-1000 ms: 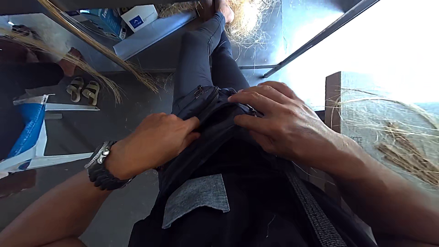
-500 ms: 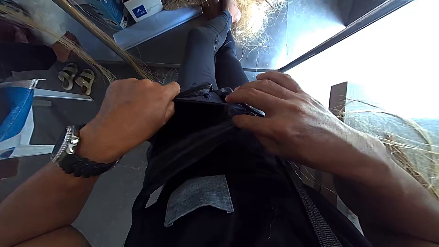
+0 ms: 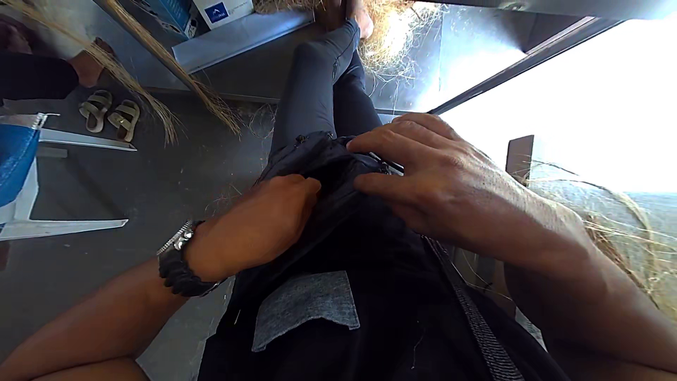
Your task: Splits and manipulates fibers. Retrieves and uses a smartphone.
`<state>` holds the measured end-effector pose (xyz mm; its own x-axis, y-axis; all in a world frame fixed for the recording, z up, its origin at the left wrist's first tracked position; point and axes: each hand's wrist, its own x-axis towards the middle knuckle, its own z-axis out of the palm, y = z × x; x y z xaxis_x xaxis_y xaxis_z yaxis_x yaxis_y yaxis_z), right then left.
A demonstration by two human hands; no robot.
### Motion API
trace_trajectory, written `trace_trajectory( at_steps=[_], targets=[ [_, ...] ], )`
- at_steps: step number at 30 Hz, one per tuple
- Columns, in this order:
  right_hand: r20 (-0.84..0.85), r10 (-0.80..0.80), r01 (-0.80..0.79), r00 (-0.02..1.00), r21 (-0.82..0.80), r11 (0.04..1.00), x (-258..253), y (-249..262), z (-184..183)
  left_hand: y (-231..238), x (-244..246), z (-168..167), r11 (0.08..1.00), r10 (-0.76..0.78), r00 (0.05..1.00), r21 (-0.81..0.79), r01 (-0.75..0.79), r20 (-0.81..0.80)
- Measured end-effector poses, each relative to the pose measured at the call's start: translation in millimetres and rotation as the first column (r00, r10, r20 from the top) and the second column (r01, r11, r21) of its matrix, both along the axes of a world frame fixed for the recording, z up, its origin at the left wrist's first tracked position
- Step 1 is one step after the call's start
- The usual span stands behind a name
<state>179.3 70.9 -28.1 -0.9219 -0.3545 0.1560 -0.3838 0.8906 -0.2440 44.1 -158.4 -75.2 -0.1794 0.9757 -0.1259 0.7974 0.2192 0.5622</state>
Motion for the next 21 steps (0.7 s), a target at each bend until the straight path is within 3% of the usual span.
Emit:
trace_trajectory(
  at_steps=[3,6,13,16,21],
  targets=[
    [0.021,0.014,-0.014,1.0,-0.012,1.0,2,-2,-4,2,0,-7,0.982,-0.041,0.997,-0.187,0.029,-0.061],
    [0.006,0.016,-0.016,1.0,-0.013,1.0,2,-2,-5,9,0,-2,0.951,0.003,0.975,-0.3,-0.072,-0.224],
    [-0.027,0.01,-0.01,1.0,0.006,1.0,3,-1,-12,33,17,-14,0.929,0.096,0.925,-0.3,-0.216,-0.369],
    [-0.04,0.0,0.001,0.999,0.02,1.0,3,-2,-15,44,19,-26,0.943,0.108,0.922,-0.256,-0.213,-0.371],
    [-0.063,-0.022,0.023,0.998,0.027,0.999,4,-1,-21,59,16,-25,0.915,0.061,0.902,-0.337,-0.222,-0.428]
  ],
)
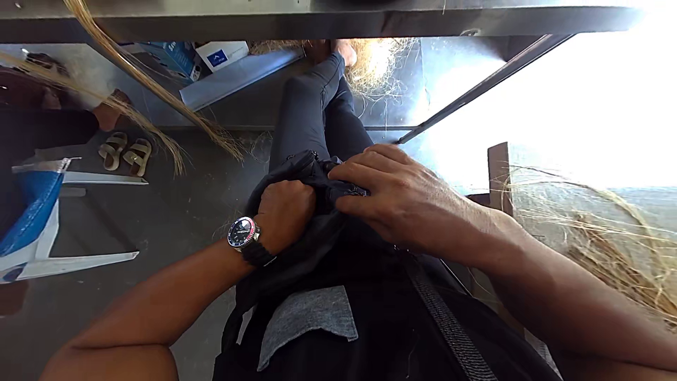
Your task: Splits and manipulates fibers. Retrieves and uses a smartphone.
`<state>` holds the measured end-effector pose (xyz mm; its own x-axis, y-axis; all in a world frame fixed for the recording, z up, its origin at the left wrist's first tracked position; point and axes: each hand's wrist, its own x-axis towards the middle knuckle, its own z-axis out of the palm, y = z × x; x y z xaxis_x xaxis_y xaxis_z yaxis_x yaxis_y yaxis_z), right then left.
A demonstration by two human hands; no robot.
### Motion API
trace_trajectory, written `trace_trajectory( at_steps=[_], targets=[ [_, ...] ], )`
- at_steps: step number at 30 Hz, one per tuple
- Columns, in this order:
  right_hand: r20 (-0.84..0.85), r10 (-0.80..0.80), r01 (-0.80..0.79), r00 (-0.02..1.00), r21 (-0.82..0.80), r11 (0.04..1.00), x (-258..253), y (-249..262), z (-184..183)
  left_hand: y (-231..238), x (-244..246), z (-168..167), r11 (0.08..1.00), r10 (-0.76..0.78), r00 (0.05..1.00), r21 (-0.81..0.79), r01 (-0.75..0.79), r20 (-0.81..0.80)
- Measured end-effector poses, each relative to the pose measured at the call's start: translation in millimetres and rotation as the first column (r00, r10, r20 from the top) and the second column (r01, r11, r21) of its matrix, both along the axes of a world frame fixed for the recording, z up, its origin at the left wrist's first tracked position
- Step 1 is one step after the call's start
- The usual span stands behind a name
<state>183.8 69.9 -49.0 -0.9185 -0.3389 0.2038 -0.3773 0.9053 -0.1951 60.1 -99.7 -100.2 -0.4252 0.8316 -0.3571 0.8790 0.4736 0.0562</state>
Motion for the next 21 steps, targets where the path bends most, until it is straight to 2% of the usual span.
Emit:
trace_trajectory(
  at_steps=[4,8,12,14,17,19,21],
  targets=[
    [0.005,-0.007,0.007,1.0,0.003,1.0,3,0,1,1,1,2,0.998,0.009,1.0,-0.054,-0.01,-0.026],
    [0.03,-0.015,0.017,0.999,-0.042,0.999,12,9,3,-19,2,16,0.996,-0.008,0.998,0.093,0.014,-0.067],
    [0.053,-0.026,0.03,0.998,-0.075,0.997,23,21,5,-49,-15,49,0.943,-0.149,0.986,0.31,0.119,0.073],
    [0.067,-0.026,0.032,0.997,-0.087,0.996,30,26,4,-61,-28,71,0.892,-0.203,0.962,0.44,0.106,0.182],
    [0.091,-0.025,0.036,0.996,-0.116,0.993,38,26,3,-70,-45,97,0.785,-0.174,0.919,0.613,-0.087,0.353],
    [0.104,-0.038,0.055,0.994,-0.17,0.984,41,26,2,-68,-53,104,0.65,-0.188,0.862,0.717,-0.25,0.471],
    [0.136,-0.08,0.115,0.988,-0.274,0.955,42,28,6,-52,-57,104,0.531,-0.268,0.783,0.764,-0.366,0.561]
  ],
)
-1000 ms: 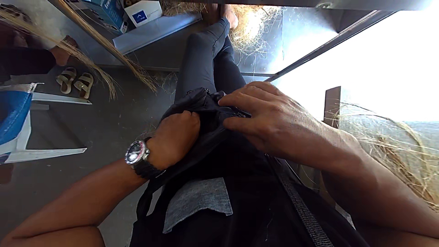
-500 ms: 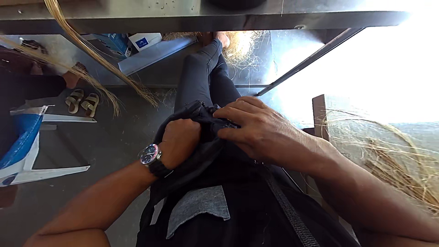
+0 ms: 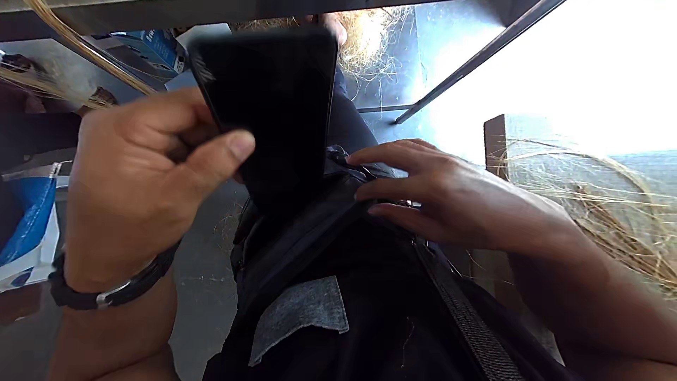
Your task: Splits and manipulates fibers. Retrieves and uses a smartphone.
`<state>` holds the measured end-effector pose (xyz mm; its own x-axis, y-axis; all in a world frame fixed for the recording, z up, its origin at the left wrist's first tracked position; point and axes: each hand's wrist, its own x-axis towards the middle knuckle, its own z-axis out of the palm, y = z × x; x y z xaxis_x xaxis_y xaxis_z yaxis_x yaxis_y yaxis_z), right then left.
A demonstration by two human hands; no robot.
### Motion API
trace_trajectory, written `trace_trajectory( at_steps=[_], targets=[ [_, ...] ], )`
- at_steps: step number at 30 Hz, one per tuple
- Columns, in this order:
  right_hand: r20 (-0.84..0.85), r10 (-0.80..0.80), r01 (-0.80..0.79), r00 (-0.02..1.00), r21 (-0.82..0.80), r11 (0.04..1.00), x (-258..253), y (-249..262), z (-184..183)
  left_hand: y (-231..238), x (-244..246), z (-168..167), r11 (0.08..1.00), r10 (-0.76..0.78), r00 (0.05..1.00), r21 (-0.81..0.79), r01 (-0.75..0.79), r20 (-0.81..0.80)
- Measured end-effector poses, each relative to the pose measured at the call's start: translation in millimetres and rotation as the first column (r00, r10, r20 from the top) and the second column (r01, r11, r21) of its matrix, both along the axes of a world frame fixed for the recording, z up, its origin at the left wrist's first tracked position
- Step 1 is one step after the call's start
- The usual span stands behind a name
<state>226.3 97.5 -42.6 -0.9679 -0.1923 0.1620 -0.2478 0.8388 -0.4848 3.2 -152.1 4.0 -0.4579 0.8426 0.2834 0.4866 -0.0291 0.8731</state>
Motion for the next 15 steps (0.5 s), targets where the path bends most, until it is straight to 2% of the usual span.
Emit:
trace_trajectory(
  at_steps=[2,4,6,8,10,11,12,15],
  targets=[
    [0.001,-0.095,0.094,0.995,-0.171,0.981,-3,2,9,21,4,-2,0.996,0.002,0.992,0.085,-0.013,0.127],
    [0.012,-0.157,0.147,0.988,-0.427,0.892,-8,4,16,43,7,-10,0.992,-0.052,0.969,0.126,0.021,0.242],
    [0.081,-0.122,0.144,0.989,-0.707,0.693,-13,7,16,64,8,-19,0.982,-0.132,0.922,0.176,0.071,0.365],
    [0.175,-0.018,0.168,0.984,-0.905,0.391,-18,7,10,78,14,-26,0.975,-0.172,0.878,0.206,0.086,0.446],
    [0.163,0.155,0.15,0.974,-0.984,0.098,-23,7,-3,87,20,-30,0.97,-0.184,0.893,0.225,0.096,0.412],
    [0.126,0.221,0.133,0.967,-0.991,-0.018,-25,5,-9,90,23,-31,0.967,-0.191,0.91,0.228,0.11,0.367],
    [0.092,0.255,0.116,0.963,-0.99,-0.078,-26,3,-14,91,26,-30,0.965,-0.201,0.923,0.227,0.129,0.328],
    [0.036,0.304,0.076,0.952,-0.99,-0.121,-25,-1,-18,88,35,-26,0.967,-0.216,0.929,0.195,0.162,0.301]
  ],
)
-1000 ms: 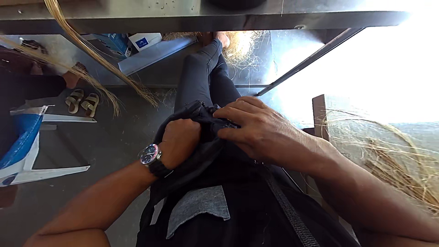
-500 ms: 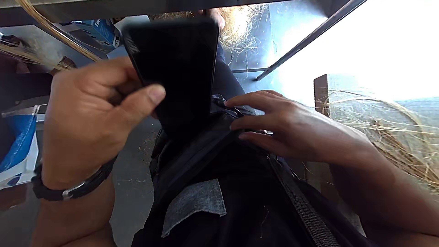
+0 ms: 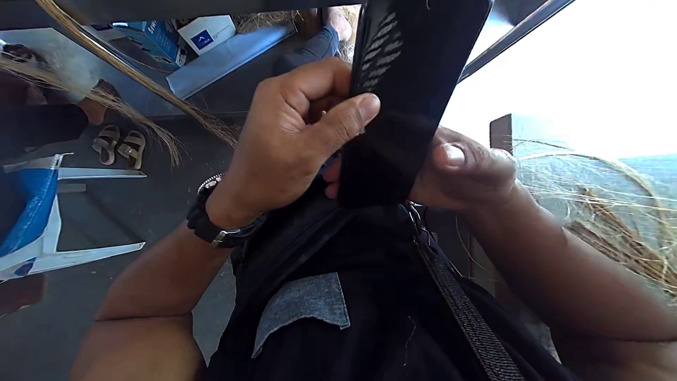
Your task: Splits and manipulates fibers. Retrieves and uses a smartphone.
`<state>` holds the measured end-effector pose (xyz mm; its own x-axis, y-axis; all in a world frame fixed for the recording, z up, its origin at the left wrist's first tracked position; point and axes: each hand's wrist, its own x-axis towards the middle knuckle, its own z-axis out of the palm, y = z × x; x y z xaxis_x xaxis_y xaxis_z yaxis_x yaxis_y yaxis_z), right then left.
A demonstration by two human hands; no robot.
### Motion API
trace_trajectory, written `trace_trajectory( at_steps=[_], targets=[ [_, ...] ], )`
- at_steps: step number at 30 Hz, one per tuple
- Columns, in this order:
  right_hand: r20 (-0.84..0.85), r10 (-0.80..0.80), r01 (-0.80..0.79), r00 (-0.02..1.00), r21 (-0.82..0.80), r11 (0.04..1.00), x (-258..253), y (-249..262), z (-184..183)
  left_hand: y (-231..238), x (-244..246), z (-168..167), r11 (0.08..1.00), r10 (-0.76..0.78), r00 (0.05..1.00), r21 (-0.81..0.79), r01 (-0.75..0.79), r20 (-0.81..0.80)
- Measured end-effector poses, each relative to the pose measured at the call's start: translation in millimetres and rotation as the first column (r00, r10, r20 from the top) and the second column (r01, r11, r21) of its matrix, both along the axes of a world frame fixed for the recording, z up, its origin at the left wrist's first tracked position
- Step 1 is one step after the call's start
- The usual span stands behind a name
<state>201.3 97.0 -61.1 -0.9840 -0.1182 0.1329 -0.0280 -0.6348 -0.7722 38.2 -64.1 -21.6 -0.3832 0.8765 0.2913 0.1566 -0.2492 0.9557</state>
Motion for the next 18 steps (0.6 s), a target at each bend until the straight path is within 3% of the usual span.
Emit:
trace_trajectory(
  at_steps=[7,10,13,15,16,18],
  targets=[
    [-0.017,-0.013,0.015,1.0,0.118,0.993,8,12,4,-4,-11,2,0.997,-0.08,0.993,-0.018,0.079,-0.091],
    [0.02,-0.078,0.073,0.997,0.169,0.983,12,28,13,-42,-42,7,0.974,-0.12,0.956,-0.219,0.061,-0.268],
    [-0.017,-0.134,0.135,0.991,0.16,0.978,15,52,18,-112,-66,-5,0.828,-0.367,0.814,-0.556,0.066,-0.45],
    [-0.035,-0.18,0.183,0.983,0.174,0.968,16,63,22,-149,-67,-26,0.63,-0.612,0.709,-0.758,0.168,-0.351],
    [-0.039,-0.195,0.199,0.98,0.188,0.962,17,66,25,-160,-62,-35,0.52,-0.688,0.677,-0.828,0.209,-0.261],
    [-0.034,-0.194,0.196,0.98,0.222,0.955,17,70,28,-167,-51,-50,0.398,-0.75,0.642,-0.883,0.247,-0.158]
  ],
)
